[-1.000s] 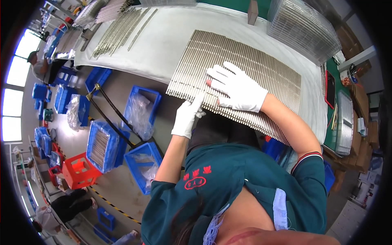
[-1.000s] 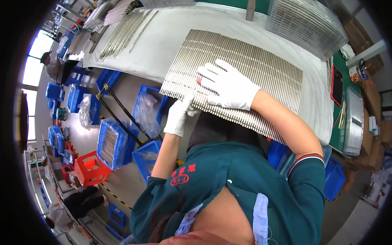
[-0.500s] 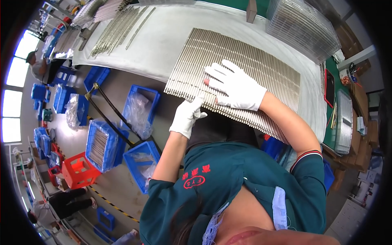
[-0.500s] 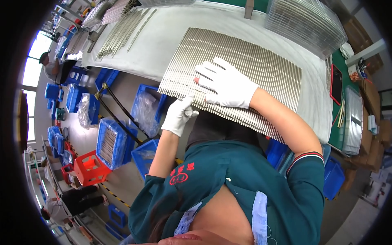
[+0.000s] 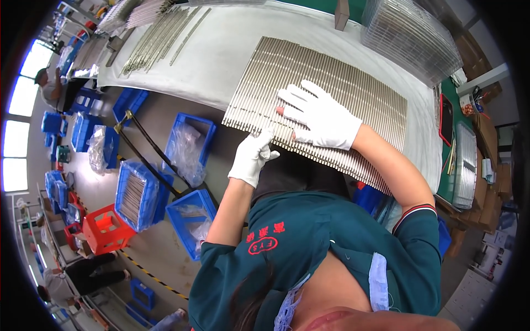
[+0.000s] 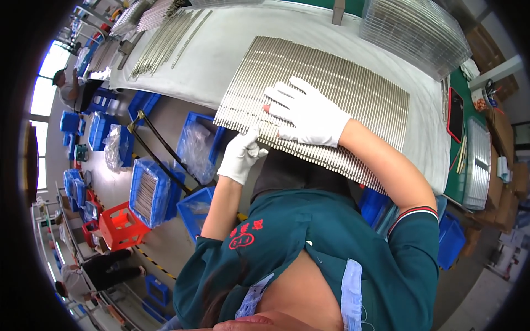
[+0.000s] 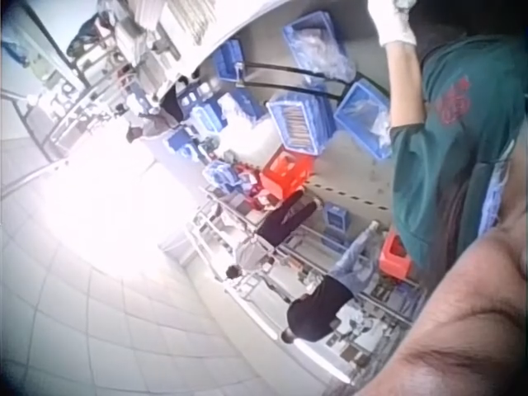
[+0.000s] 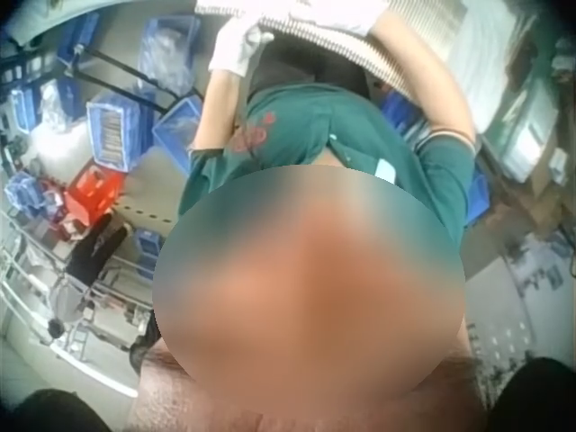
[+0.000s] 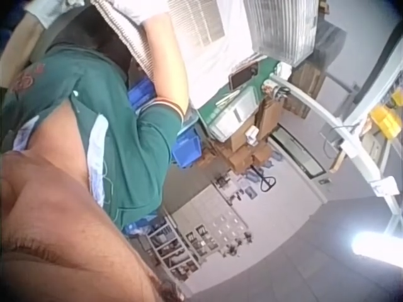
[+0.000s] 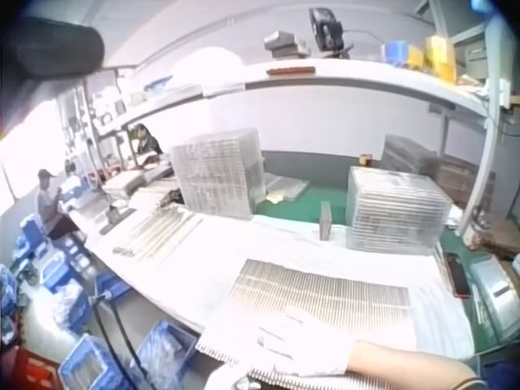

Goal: Sorting and arranging thin metal rods on a workbench in an industrial setting.

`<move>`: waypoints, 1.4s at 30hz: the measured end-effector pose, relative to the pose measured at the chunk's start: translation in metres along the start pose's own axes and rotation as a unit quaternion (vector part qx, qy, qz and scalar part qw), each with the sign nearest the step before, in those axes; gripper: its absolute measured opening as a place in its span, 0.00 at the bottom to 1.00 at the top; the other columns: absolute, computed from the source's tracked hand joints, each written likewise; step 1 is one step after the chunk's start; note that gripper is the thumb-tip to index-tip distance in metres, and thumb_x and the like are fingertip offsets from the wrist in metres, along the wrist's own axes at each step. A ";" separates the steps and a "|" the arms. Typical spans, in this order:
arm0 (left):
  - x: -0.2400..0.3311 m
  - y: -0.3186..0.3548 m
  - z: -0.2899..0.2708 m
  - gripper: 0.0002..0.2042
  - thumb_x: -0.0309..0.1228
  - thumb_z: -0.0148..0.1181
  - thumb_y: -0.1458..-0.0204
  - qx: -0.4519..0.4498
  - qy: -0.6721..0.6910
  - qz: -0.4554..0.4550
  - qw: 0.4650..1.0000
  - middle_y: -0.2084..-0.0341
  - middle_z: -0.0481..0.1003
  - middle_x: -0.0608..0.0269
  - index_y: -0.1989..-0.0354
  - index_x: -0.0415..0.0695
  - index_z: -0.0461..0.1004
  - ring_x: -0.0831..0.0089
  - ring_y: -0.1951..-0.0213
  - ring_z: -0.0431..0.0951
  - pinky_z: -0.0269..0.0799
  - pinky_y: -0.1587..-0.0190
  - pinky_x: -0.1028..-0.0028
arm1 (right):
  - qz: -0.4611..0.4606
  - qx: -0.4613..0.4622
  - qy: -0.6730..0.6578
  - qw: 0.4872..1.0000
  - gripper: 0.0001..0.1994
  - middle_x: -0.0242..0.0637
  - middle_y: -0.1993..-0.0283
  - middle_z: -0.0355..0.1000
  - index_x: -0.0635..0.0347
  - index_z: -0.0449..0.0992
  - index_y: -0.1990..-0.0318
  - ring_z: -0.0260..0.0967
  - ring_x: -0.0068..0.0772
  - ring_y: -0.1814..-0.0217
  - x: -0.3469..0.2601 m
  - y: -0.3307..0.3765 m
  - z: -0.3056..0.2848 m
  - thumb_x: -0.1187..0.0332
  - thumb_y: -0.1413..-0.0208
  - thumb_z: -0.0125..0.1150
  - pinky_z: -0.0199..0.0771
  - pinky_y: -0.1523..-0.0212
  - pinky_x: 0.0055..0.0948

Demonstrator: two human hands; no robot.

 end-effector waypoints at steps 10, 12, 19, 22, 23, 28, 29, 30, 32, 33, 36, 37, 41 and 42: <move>0.005 0.005 0.004 0.08 0.36 0.59 0.51 0.019 -0.027 0.026 0.999 0.86 0.61 0.77 0.71 0.46 0.69 0.87 0.84 0.61 0.69 0.71 0.76 | 0.002 0.001 -0.004 1.000 0.28 0.44 0.36 0.51 0.58 0.61 0.42 0.43 0.41 0.32 0.000 -0.001 -0.001 0.50 0.47 0.45 0.35 0.33 0.42; 0.006 0.007 0.004 0.09 0.36 0.60 0.52 0.032 -0.043 0.028 0.998 0.86 0.61 0.76 0.72 0.46 0.68 0.86 0.84 0.61 0.69 0.71 0.76 | -0.002 0.008 -0.010 1.000 0.29 0.44 0.36 0.52 0.58 0.61 0.42 0.44 0.41 0.32 -0.002 -0.002 -0.003 0.50 0.47 0.45 0.35 0.33 0.42; 0.004 -0.002 -0.004 0.10 0.36 0.61 0.53 0.054 -0.008 0.032 0.998 0.86 0.61 0.76 0.74 0.46 0.68 0.86 0.86 0.60 0.70 0.74 0.76 | -0.009 -0.010 -0.029 0.999 0.31 0.46 0.36 0.51 0.62 0.60 0.42 0.44 0.42 0.32 -0.004 -0.011 -0.001 0.50 0.48 0.46 0.33 0.33 0.43; 0.003 -0.001 -0.002 0.08 0.35 0.60 0.53 0.026 0.020 0.004 0.999 0.87 0.60 0.77 0.72 0.46 0.69 0.87 0.86 0.60 0.70 0.74 0.76 | -0.009 0.003 -0.023 1.000 0.31 0.46 0.36 0.51 0.62 0.60 0.42 0.44 0.42 0.32 -0.003 -0.010 -0.001 0.50 0.48 0.46 0.33 0.33 0.43; 0.003 0.000 -0.001 0.07 0.34 0.60 0.52 0.019 0.044 -0.018 0.999 0.87 0.60 0.78 0.70 0.46 0.70 0.87 0.86 0.59 0.70 0.74 0.76 | -0.008 -0.002 -0.026 1.000 0.31 0.46 0.36 0.51 0.62 0.60 0.41 0.44 0.42 0.32 -0.003 -0.011 -0.001 0.50 0.48 0.46 0.33 0.33 0.43; 0.001 0.002 -0.003 0.08 0.34 0.60 0.53 -0.016 0.067 -0.031 0.997 0.87 0.59 0.79 0.68 0.46 0.71 0.88 0.86 0.59 0.69 0.71 0.76 | -0.004 -0.007 -0.028 1.000 0.31 0.46 0.36 0.51 0.61 0.59 0.41 0.44 0.42 0.32 -0.003 -0.010 -0.002 0.50 0.48 0.46 0.32 0.33 0.43; 0.002 0.004 -0.002 0.07 0.35 0.59 0.52 -0.003 0.048 -0.022 0.999 0.87 0.59 0.78 0.70 0.47 0.70 0.87 0.86 0.59 0.69 0.71 0.76 | -0.007 -0.011 -0.026 1.000 0.31 0.45 0.36 0.51 0.60 0.59 0.41 0.43 0.42 0.32 -0.003 -0.010 -0.002 0.50 0.48 0.46 0.32 0.33 0.43; 0.002 0.005 -0.002 0.08 0.36 0.59 0.52 0.011 0.030 -0.014 0.999 0.87 0.59 0.78 0.72 0.47 0.69 0.87 0.86 0.58 0.69 0.71 0.76 | -0.010 -0.015 -0.024 1.000 0.30 0.45 0.35 0.50 0.60 0.59 0.41 0.43 0.42 0.32 -0.003 -0.010 -0.001 0.50 0.48 0.46 0.32 0.33 0.43; 0.005 0.005 -0.003 0.09 0.36 0.59 0.52 0.024 -0.003 -0.001 1.000 0.87 0.59 0.77 0.74 0.48 0.67 0.86 0.86 0.58 0.68 0.72 0.76 | -0.010 -0.013 -0.025 1.000 0.30 0.45 0.35 0.50 0.60 0.59 0.41 0.43 0.42 0.32 -0.002 -0.011 -0.001 0.51 0.48 0.46 0.32 0.33 0.43; 0.006 0.005 -0.004 0.10 0.37 0.59 0.52 0.035 -0.036 0.011 0.999 0.88 0.59 0.77 0.77 0.49 0.66 0.86 0.86 0.58 0.68 0.72 0.76 | -0.009 -0.011 -0.026 1.000 0.30 0.45 0.35 0.50 0.59 0.59 0.41 0.43 0.42 0.32 -0.003 -0.011 -0.001 0.51 0.48 0.46 0.32 0.33 0.43; 0.010 0.008 -0.002 0.13 0.38 0.60 0.51 0.080 -0.046 0.020 0.996 0.88 0.59 0.76 0.81 0.50 0.63 0.85 0.85 0.58 0.67 0.73 0.77 | -0.007 -0.014 -0.027 1.000 0.30 0.45 0.35 0.50 0.59 0.60 0.41 0.43 0.42 0.32 -0.003 -0.009 0.000 0.51 0.48 0.46 0.31 0.33 0.43; 0.009 0.006 -0.004 0.13 0.38 0.60 0.51 0.080 -0.045 0.021 0.996 0.88 0.59 0.76 0.81 0.50 0.63 0.85 0.85 0.58 0.67 0.73 0.77 | -0.008 -0.009 -0.027 1.000 0.30 0.45 0.35 0.50 0.60 0.60 0.41 0.42 0.42 0.31 -0.002 -0.009 0.000 0.51 0.48 0.47 0.31 0.33 0.43; 0.008 0.004 -0.009 0.13 0.37 0.60 0.52 0.052 -0.037 0.040 0.997 0.88 0.59 0.75 0.81 0.49 0.63 0.85 0.85 0.58 0.67 0.74 0.77 | -0.012 -0.012 -0.027 0.999 0.30 0.45 0.35 0.50 0.60 0.60 0.41 0.42 0.42 0.31 -0.004 -0.011 -0.002 0.51 0.48 0.46 0.31 0.33 0.43; 0.008 0.005 -0.009 0.13 0.37 0.60 0.52 0.051 -0.038 0.037 0.997 0.88 0.60 0.75 0.80 0.48 0.63 0.85 0.85 0.59 0.67 0.74 0.77 | -0.010 -0.020 -0.029 0.999 0.30 0.45 0.35 0.50 0.60 0.60 0.41 0.42 0.42 0.31 -0.005 -0.012 -0.004 0.51 0.48 0.46 0.31 0.33 0.43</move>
Point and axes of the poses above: each hand's wrist, its own y-axis away from the middle knuckle, its own z-axis out of the palm, x = y × z, the point moved 3 cm from there along -y, towards the middle knuckle
